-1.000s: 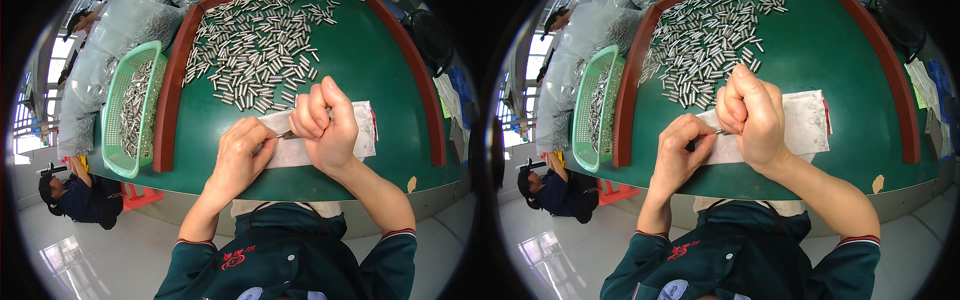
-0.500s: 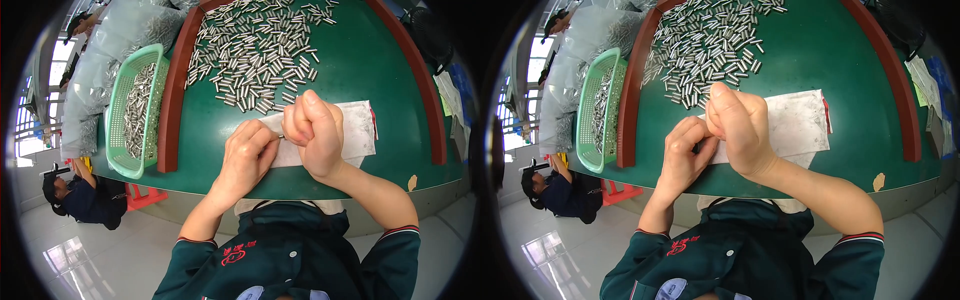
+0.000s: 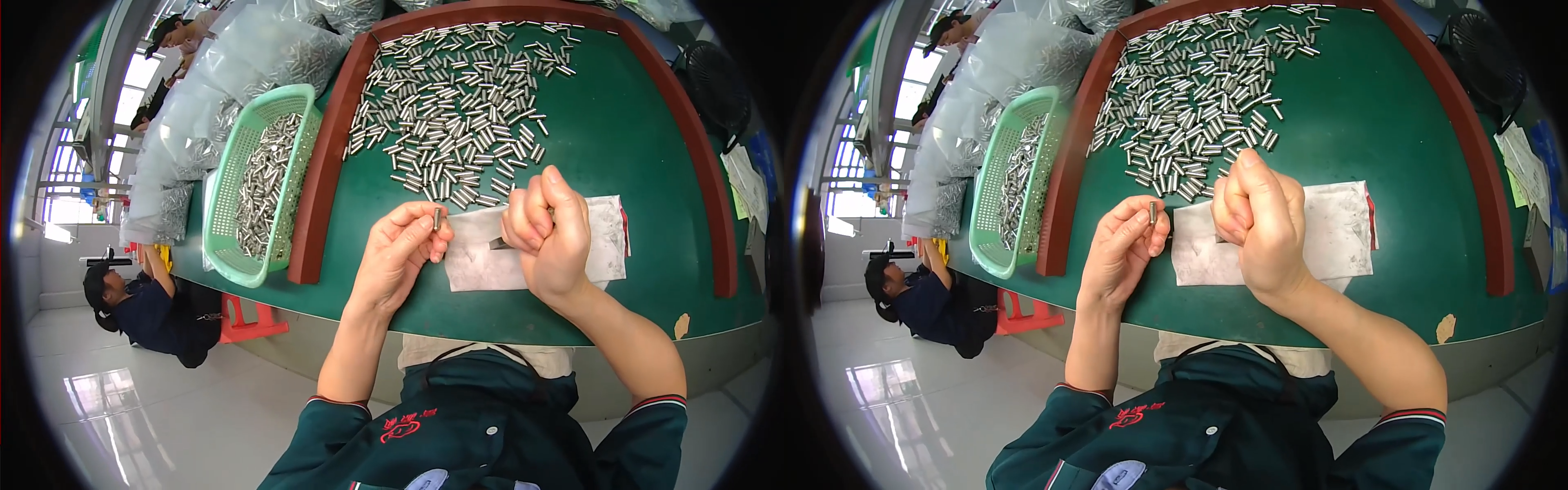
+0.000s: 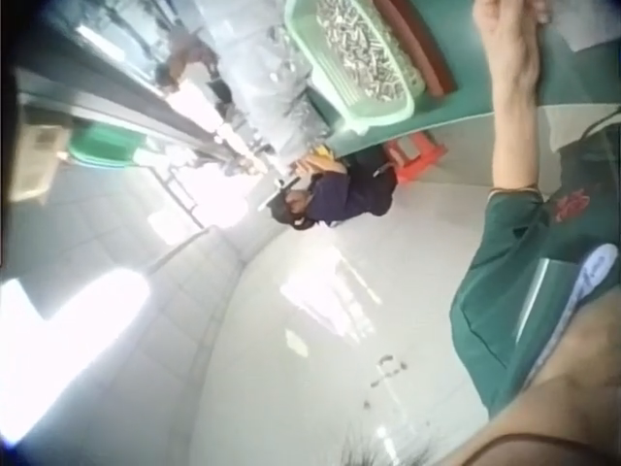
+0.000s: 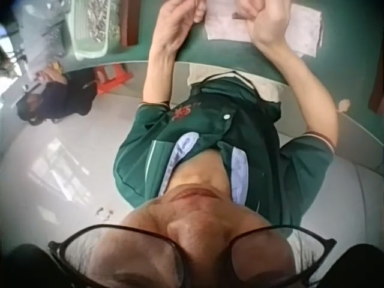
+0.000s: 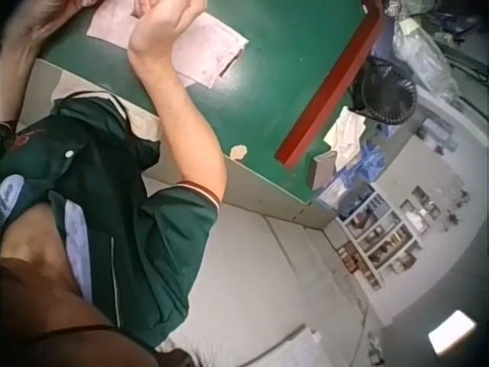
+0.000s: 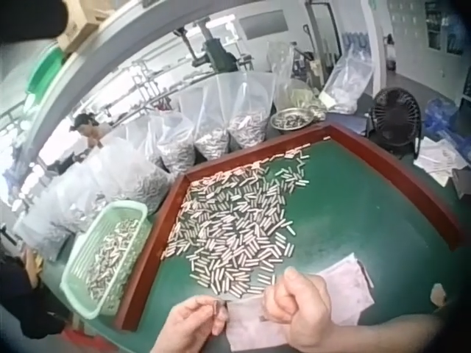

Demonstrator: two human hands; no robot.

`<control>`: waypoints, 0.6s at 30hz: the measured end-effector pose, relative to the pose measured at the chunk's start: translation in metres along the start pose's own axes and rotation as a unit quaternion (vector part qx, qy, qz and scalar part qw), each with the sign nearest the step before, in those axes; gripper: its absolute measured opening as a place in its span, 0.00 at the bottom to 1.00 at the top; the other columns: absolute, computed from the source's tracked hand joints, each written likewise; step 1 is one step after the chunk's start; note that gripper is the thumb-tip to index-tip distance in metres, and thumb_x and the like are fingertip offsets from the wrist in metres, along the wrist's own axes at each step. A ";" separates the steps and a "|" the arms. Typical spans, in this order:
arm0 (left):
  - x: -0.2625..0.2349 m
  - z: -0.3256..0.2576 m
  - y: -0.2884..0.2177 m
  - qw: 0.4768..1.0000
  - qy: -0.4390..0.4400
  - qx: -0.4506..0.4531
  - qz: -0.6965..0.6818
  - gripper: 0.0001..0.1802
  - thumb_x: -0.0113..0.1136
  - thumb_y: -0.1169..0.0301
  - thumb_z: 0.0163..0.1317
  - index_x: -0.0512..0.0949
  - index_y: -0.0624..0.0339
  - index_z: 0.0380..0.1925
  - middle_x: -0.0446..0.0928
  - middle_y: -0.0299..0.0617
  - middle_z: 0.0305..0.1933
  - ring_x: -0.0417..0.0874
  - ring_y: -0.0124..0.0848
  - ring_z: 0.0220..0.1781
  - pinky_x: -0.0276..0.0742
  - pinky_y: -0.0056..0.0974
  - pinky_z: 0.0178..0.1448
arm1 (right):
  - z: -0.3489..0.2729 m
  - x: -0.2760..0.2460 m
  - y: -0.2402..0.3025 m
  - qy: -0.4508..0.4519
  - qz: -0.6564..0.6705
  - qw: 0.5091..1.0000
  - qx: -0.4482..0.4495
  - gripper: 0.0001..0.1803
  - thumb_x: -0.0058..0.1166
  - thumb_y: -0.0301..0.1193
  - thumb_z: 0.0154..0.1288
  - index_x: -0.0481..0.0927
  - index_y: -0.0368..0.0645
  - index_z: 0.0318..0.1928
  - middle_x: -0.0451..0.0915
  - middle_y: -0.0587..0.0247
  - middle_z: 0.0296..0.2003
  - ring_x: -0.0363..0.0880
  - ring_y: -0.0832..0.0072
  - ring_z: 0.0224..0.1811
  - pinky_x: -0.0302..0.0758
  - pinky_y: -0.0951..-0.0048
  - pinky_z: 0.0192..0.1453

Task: Assembling small cylindrical metal components using a precision hand tool at a factory workbench.

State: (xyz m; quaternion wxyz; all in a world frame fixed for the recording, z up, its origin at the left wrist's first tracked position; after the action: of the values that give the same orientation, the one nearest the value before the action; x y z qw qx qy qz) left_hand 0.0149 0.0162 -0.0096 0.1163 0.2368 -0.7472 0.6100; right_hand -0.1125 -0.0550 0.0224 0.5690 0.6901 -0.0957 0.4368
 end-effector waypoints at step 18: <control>-0.012 0.002 -0.082 0.715 -0.203 0.232 0.628 0.06 0.60 0.79 0.43 0.75 0.63 0.24 0.61 0.38 0.13 0.63 0.27 0.15 0.61 0.32 0.23 | 0.003 0.003 0.000 0.003 -0.008 1.000 0.003 0.24 0.30 0.37 0.67 0.53 0.46 0.12 0.54 0.70 0.08 0.46 0.84 0.12 0.45 0.81 0.15</control>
State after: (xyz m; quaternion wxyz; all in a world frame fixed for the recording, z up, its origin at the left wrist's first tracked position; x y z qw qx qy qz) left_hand 0.0665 0.0054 0.0547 -0.5060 -0.1490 -0.5646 0.6348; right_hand -0.1094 -0.0567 0.0245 0.5711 0.6912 -0.0872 0.4342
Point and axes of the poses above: each hand's wrist, its own z-axis towards the middle knuckle, its own x-axis out of the palm, y = z × x, the point moved 9 cm from there along z, towards the middle knuckle
